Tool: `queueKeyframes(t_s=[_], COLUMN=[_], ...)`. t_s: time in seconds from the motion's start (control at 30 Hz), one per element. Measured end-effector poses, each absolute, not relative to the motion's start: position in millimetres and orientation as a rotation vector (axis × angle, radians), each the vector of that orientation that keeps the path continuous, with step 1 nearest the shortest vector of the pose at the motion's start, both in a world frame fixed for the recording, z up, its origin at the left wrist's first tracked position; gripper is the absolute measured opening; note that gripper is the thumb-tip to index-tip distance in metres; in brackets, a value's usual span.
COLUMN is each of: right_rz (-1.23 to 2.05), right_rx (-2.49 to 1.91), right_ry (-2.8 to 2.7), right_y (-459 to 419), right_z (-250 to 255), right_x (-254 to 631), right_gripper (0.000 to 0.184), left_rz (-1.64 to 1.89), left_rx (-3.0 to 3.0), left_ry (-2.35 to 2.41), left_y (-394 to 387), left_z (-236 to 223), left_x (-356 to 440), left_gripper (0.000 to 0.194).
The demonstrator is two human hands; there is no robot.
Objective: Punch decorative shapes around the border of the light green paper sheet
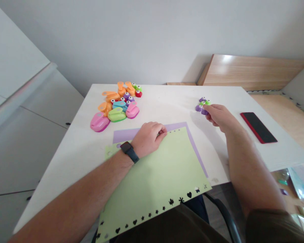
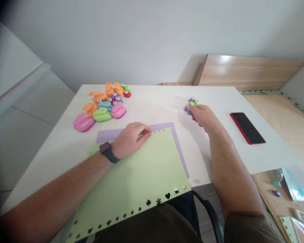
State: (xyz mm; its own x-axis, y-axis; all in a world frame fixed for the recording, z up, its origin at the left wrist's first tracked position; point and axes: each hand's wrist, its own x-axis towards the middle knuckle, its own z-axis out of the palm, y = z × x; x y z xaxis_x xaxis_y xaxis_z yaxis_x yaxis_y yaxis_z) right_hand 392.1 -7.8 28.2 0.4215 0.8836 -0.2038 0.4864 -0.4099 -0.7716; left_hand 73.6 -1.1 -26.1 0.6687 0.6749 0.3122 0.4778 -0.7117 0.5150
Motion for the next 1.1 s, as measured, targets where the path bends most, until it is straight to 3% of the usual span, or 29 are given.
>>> queueKeyframes(t_s=[0.2,0.37,0.77,1.1], right_rz=[0.749,0.488,0.170,-0.006], right_rx=[-2.058,-2.107,-2.336,-2.142], right_ry=[-1.191,-1.297,-1.460,-1.652], right_y=[-4,0,9,7], right_z=[18,7,-5,5], right_x=[402,412,427,412], right_gripper=[0.045,0.048,0.035,0.026], left_rz=[0.698,0.699,0.692,0.695], left_rx=[2.487,2.491,2.498,2.489], left_ry=[0.908,0.916,0.904,0.911], left_y=[-1,-1,-1,-1], left_z=[-26,-26,-25,-27], left_x=[74,74,75,73], left_gripper=[0.009,0.008,0.010,0.008])
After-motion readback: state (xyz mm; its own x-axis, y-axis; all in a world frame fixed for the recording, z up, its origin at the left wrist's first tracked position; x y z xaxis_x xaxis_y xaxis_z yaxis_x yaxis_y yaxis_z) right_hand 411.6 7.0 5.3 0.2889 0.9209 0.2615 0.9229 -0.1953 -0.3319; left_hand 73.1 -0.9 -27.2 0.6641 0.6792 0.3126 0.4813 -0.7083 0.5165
